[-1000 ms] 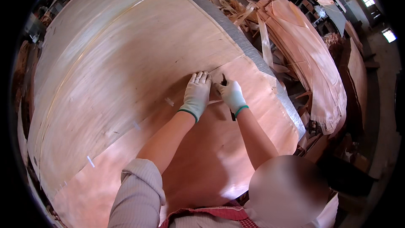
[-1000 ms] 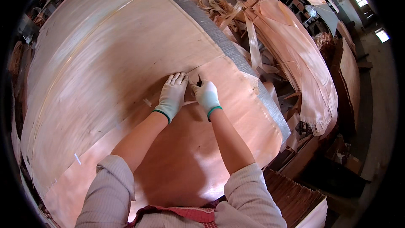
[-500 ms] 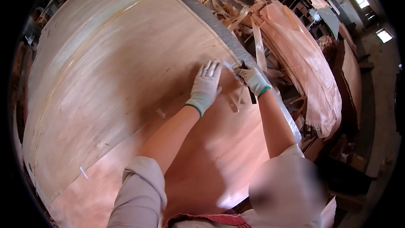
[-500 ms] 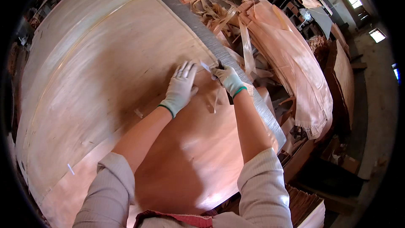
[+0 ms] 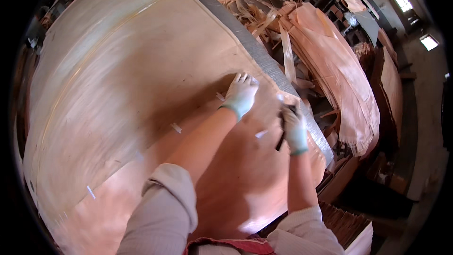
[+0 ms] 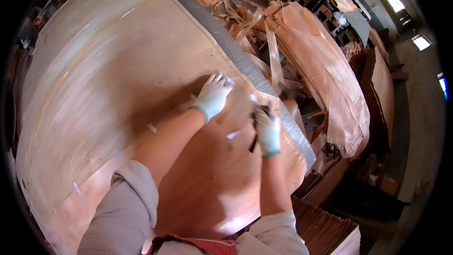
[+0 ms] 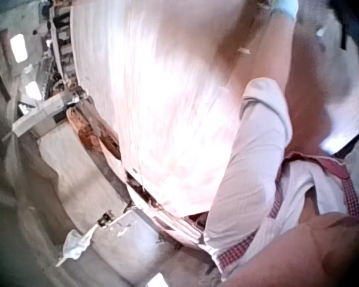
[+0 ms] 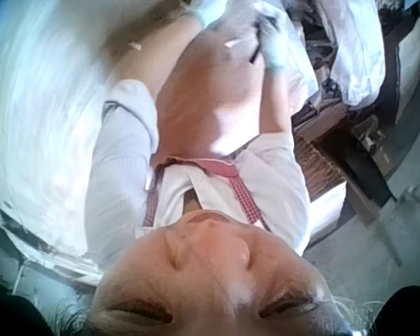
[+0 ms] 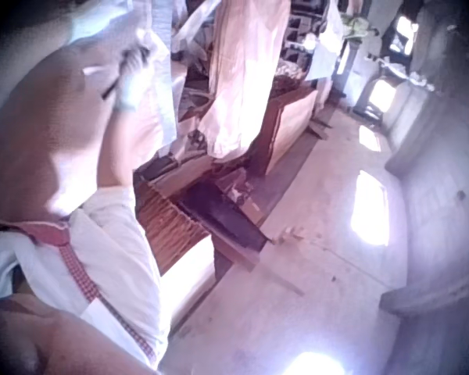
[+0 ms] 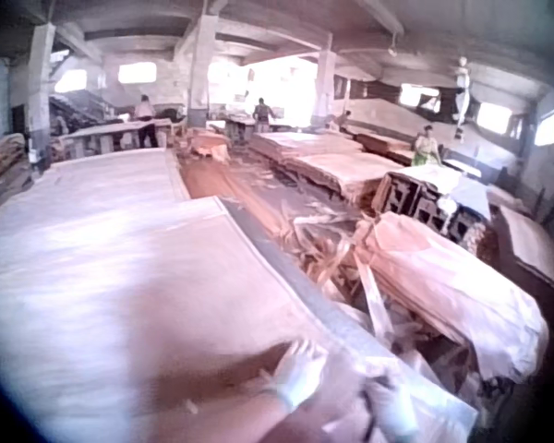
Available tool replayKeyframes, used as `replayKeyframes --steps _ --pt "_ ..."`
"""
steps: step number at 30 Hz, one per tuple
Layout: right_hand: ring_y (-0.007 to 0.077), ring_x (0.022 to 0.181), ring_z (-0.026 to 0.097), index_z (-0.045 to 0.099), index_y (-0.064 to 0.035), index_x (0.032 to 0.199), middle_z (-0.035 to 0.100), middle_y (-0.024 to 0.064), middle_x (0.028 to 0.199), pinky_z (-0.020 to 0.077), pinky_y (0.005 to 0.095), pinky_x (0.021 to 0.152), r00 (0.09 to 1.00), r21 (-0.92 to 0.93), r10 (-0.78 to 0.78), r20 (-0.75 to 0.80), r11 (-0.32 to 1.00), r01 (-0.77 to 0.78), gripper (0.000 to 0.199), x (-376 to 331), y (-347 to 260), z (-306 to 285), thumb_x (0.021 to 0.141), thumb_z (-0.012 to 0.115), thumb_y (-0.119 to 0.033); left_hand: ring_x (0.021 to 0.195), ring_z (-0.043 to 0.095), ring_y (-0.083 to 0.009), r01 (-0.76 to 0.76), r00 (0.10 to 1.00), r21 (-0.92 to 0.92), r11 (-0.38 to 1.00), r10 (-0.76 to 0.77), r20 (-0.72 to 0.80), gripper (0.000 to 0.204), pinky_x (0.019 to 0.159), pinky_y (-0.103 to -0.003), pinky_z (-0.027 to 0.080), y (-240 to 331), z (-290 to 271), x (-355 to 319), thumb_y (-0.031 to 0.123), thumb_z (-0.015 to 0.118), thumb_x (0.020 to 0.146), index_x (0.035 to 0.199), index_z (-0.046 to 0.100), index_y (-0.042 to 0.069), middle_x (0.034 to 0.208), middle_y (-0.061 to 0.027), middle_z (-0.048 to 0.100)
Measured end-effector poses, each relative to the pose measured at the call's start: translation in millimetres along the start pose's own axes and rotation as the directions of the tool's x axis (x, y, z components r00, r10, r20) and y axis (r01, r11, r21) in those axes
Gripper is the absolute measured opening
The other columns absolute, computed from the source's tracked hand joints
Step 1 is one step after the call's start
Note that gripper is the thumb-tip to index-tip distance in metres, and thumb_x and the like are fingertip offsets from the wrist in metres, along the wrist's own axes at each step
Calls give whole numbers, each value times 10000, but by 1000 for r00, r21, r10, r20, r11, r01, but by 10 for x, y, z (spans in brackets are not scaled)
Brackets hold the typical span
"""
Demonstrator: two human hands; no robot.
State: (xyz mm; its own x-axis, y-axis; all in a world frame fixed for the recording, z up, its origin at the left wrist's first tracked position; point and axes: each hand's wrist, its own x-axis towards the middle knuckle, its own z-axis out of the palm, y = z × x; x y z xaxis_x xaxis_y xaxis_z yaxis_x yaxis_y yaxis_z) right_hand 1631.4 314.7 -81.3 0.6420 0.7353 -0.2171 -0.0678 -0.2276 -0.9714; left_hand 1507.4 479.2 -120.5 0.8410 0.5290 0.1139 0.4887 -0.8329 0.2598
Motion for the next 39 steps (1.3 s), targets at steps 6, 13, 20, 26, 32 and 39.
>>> replayKeyframes --steps 6,13,20,26,32,39 --pt "116 724 567 567 -5 1120 585 -6 816 479 239 638 936 -125 -265 -232 962 242 267 -1137 -667 -937 951 490 -197 1312 372 -395 256 871 -334 907 -366 -329 410 1114 -489 271 227 -370 -2968 2 483 833 1238 548 17 1327 -185 503" --pt "94 643 427 628 -12 1119 473 -15 735 358 240 566 988 -349 4 153 936 50 264 -2462 -1321 -706 927 533 -167 1345 342 -343 775 458 -288 563 -813 -359 453 1137 -460 247 875 -784 -6000 86 496 881 1329 466 28 1380 -169 449" --pt "51 548 415 595 -61 886 567 -3 678 329 223 488 126 -648 685 718 591 481 115 -4009 -1017 725 879 615 -174 1312 382 -343 766 275 -392 509 -811 -516 446 1123 -443 277 1637 -906 -7345 86 490 882 1321 463 15 1364 -170 463" --pt "190 879 584 623 -9 1085 638 72 971 479 304 787 -442 -449 784 435 615 649 244 -6009 -93 1383 881 592 -138 1221 451 -391 814 -20 -483 322 -815 -579 459 1052 -448 356 2504 -862 -9284 60 535 842 1294 479 3 1276 -221 504" --pt "234 924 605 593 -31 1143 644 119 1004 476 325 802 -380 -217 905 189 416 883 298 -7177 996 2167 880 580 -170 1064 541 -404 849 -413 -525 59 -544 -730 396 954 -435 430 3638 -1265 -11341 -81 535 759 1150 558 -18 1096 -200 593" --pt "286 977 629 557 -57 1210 652 175 1041 473 349 820 -352 71 929 114 346 936 365 -8273 1654 3066 878 567 -207 1267 473 -295 637 -771 -725 -263 -214 -600 394 1079 -364 354 4382 -934 -12718 -68 501 875 1266 524 -20 1267 -160 567"
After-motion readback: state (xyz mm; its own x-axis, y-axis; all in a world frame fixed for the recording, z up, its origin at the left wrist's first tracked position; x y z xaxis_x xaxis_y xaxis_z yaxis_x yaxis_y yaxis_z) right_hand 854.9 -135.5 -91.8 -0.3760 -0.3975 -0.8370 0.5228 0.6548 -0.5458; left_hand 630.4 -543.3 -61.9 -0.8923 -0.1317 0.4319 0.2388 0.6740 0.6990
